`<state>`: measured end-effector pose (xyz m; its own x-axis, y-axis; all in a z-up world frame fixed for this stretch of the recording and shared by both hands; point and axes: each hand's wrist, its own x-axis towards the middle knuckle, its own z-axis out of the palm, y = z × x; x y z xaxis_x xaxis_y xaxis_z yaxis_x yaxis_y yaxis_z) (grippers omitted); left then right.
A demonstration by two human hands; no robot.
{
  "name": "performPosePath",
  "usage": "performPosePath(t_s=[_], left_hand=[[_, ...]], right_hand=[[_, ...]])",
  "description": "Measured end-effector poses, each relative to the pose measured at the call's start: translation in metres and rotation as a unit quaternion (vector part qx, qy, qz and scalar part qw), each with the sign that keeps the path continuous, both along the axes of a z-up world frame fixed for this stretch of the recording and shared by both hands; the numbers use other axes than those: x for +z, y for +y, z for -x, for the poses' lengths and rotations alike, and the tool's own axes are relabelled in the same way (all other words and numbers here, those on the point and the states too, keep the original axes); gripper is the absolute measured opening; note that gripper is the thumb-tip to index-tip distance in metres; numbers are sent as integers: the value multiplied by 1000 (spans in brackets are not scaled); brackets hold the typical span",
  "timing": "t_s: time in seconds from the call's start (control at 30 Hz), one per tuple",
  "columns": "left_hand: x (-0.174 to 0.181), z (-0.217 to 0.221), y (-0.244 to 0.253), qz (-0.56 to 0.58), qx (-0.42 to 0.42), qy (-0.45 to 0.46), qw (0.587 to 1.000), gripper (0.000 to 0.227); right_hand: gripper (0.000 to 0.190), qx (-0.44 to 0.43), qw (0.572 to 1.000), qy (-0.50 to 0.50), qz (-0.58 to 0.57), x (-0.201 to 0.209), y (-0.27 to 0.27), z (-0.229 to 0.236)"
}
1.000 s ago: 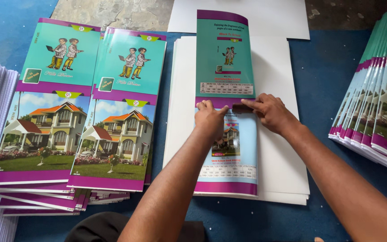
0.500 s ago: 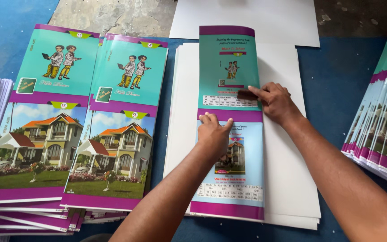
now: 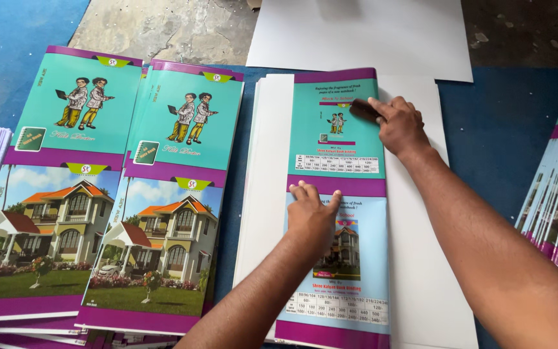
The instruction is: The person inserts printed covers into white book blocks, folds the covers over the spine, and uses a wooden block to press and crease the fold. They repeat this process for multiple units, stacking finished books to the side.
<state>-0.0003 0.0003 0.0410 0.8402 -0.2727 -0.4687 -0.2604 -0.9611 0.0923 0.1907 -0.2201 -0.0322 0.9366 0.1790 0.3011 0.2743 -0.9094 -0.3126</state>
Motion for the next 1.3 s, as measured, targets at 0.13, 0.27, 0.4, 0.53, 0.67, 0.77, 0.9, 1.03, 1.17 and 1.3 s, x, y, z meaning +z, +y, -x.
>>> performPosePath(t_s=[0.13, 0.27, 0.4, 0.53, 0.67, 0.77, 0.9, 1.03, 1.17, 1.3], left_hand=[[2, 0, 0, -5, -7, -17, 1000, 106], [3, 0, 1, 10, -2, -46, 999, 96], [11, -2, 1, -31, -29, 30, 999, 111], [15, 0, 1, -26, -25, 13, 999, 101], [11, -2, 1, -24, -27, 18, 999, 96], [7, 0, 1, -22, -27, 7, 999, 94], [6, 0, -1, -21, -16, 18, 999, 95], [5, 1, -1, -5, 1, 8, 1000, 97], [0, 3, -2, -4, 13, 6, 1000, 108], [-9, 7, 1, 30, 36, -31, 998, 111]], right_hand=[[44, -39, 999, 17, 1, 3, 6, -21], [44, -88, 994, 62, -16, 12, 14, -37], [46, -133, 986, 95, -32, 19, 22, -50], [48, -168, 979, 108, -45, 17, 26, -68], [51, -189, 978, 85, -33, 0, 28, -82], [51, -182, 979, 78, -41, -12, 21, -90], [47, -117, 991, 59, -26, -23, 2, -86], [47, -57, 998, 36, -17, -31, -12, -64], [47, 0, 999, 34, -30, -28, -21, -36], [45, 24, 996, 70, -44, -21, -21, 0]])
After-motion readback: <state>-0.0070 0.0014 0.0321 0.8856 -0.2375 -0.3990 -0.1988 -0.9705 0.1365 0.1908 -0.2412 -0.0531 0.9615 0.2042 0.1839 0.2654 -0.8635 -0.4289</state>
